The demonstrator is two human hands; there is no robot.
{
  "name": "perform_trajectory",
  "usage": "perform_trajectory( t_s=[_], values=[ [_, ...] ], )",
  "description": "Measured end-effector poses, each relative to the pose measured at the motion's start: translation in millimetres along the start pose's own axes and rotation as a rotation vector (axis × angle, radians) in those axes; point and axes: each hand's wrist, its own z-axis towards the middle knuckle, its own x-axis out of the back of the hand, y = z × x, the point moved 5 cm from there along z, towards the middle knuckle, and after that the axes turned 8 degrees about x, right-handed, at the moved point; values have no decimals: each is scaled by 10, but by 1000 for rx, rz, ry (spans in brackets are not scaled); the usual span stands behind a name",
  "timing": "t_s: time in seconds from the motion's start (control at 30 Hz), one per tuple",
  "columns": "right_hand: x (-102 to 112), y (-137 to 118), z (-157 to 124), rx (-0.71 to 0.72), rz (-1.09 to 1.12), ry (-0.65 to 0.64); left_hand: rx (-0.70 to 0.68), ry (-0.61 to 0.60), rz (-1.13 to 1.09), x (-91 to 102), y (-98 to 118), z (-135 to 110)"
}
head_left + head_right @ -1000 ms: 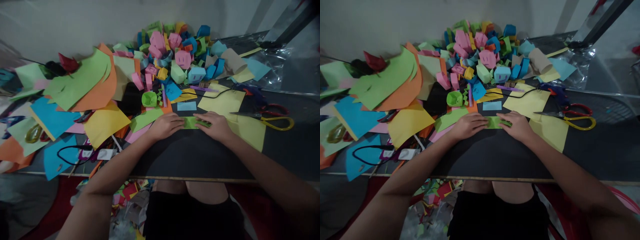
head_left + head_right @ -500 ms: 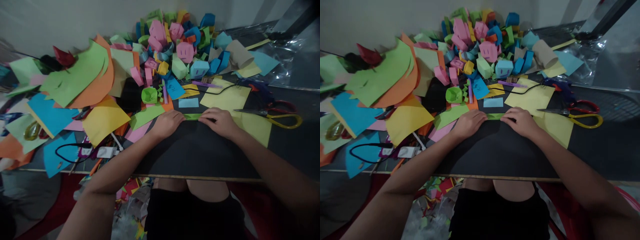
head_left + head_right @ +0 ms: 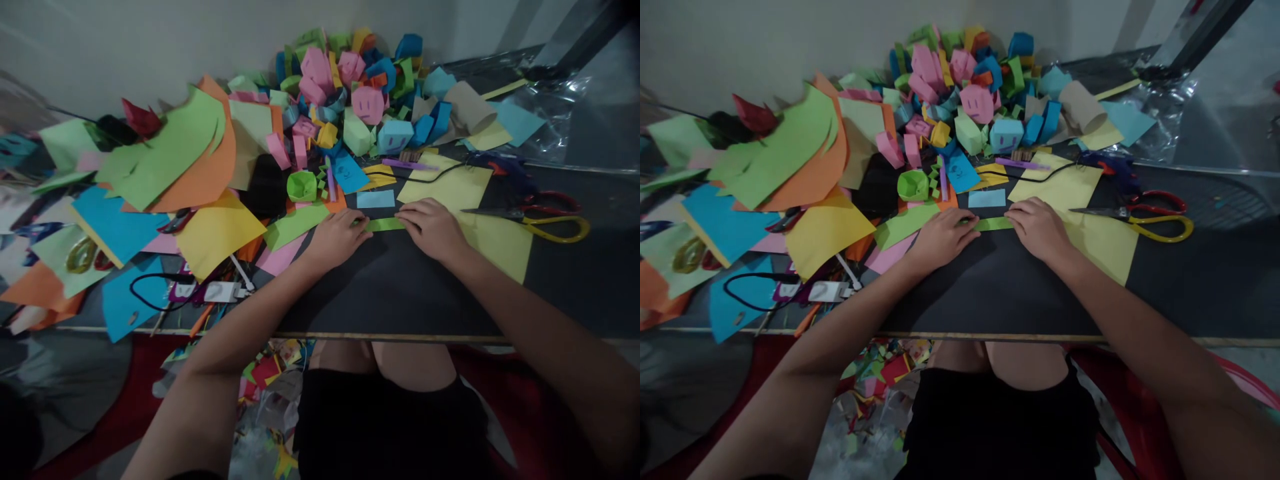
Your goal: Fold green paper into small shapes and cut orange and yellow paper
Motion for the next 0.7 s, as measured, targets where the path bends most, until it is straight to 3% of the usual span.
perform_trajectory(
  t_s=[0.1, 0.33, 0.5, 0.7],
  values=[
    [-10, -9, 4, 16, -12, -44, 72, -36, 16, 9, 30, 2],
    [-15, -18, 40, -14, 49, -65, 170, -88, -296, -26, -128, 114],
    [76, -93, 29, -7, 126, -6, 117, 49, -261, 36, -57, 80],
    [204, -170, 22, 95, 115, 172, -84, 276, -23, 171, 3, -3]
  ],
)
